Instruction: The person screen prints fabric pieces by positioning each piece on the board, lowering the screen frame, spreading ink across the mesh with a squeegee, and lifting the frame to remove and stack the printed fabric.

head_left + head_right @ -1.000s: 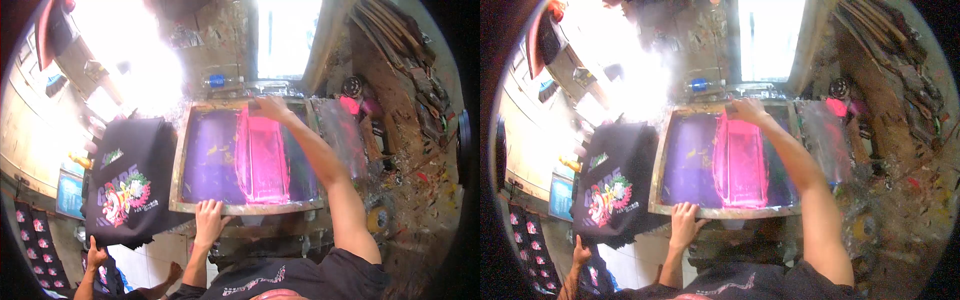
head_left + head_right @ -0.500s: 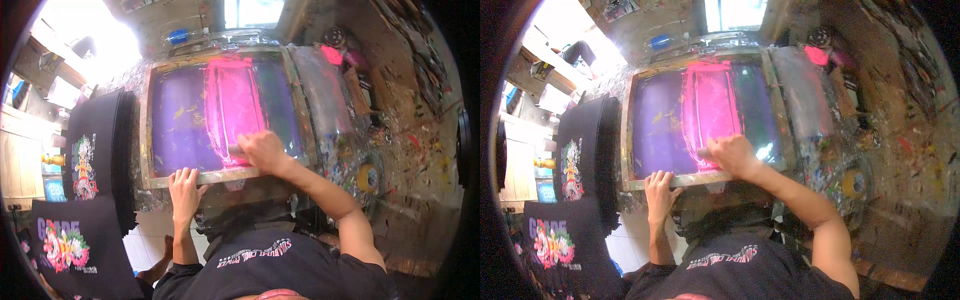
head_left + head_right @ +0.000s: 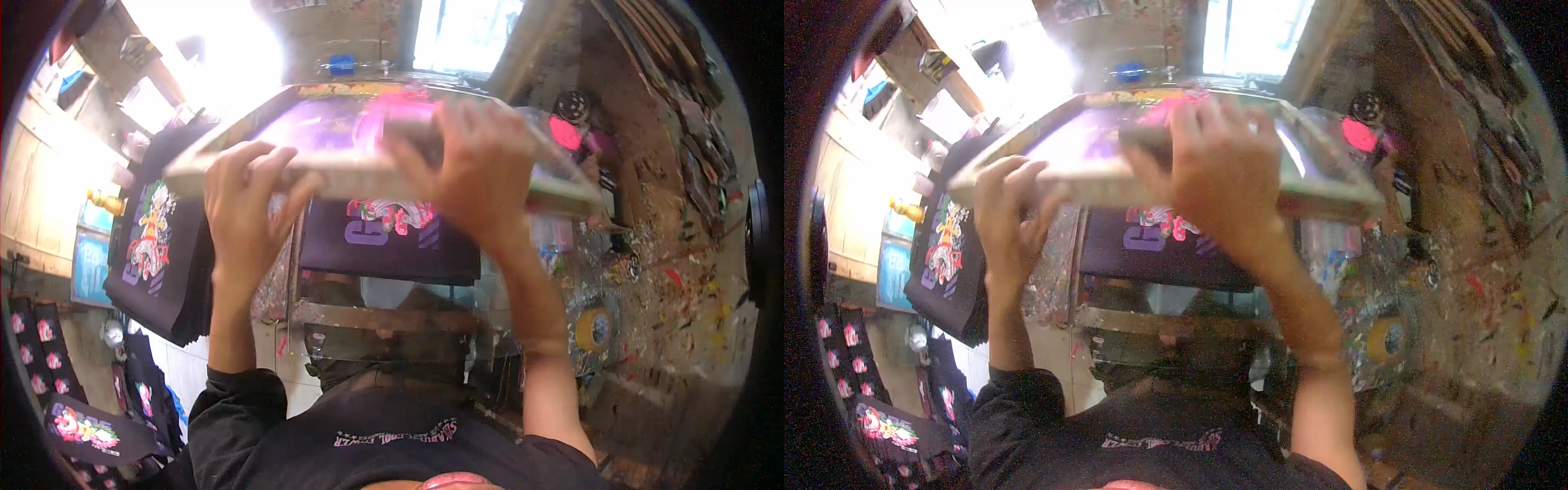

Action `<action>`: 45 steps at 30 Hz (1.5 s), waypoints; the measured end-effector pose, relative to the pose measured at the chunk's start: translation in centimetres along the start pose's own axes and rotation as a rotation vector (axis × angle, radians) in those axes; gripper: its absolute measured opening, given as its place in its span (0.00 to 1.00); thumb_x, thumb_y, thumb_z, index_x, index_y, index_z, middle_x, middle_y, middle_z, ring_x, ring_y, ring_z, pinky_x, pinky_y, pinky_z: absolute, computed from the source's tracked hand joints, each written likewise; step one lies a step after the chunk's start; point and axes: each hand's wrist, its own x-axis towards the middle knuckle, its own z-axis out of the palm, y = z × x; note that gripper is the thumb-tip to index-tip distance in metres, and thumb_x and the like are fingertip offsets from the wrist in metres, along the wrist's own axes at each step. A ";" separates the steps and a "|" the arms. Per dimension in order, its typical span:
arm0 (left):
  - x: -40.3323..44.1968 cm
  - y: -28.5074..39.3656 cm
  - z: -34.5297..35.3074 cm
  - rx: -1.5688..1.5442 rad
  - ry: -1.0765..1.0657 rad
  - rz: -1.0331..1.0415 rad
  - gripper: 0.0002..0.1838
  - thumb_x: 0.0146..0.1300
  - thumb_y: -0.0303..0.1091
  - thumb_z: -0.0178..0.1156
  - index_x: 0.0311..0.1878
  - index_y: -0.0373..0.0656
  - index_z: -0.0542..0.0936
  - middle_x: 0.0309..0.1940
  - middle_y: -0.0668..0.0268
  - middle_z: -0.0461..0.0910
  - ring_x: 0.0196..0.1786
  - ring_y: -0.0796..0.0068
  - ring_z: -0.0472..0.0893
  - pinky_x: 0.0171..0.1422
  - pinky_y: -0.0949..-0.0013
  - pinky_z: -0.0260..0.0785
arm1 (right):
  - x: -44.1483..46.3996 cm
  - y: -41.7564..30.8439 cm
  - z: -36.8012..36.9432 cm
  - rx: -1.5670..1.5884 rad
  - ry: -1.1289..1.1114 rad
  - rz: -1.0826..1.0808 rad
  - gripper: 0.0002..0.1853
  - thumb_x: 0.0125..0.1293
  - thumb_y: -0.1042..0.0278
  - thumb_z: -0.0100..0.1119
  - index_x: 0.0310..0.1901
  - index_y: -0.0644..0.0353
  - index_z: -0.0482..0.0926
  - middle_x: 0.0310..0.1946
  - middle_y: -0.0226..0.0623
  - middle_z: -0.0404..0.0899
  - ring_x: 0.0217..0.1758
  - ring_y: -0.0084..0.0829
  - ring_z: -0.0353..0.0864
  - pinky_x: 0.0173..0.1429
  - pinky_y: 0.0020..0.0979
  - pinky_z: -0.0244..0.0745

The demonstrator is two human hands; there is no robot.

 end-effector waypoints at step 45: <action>-13.8 -10.0 -7.1 -0.617 0.223 -0.854 0.27 0.62 0.12 0.47 0.64 0.40 0.75 0.61 0.62 0.79 0.58 0.74 0.79 0.59 0.70 0.72 | 24.1 13.7 5.0 0.205 -0.200 0.139 0.43 0.70 0.25 0.53 0.31 0.72 0.81 0.25 0.43 0.77 0.32 0.35 0.74 0.47 0.45 0.71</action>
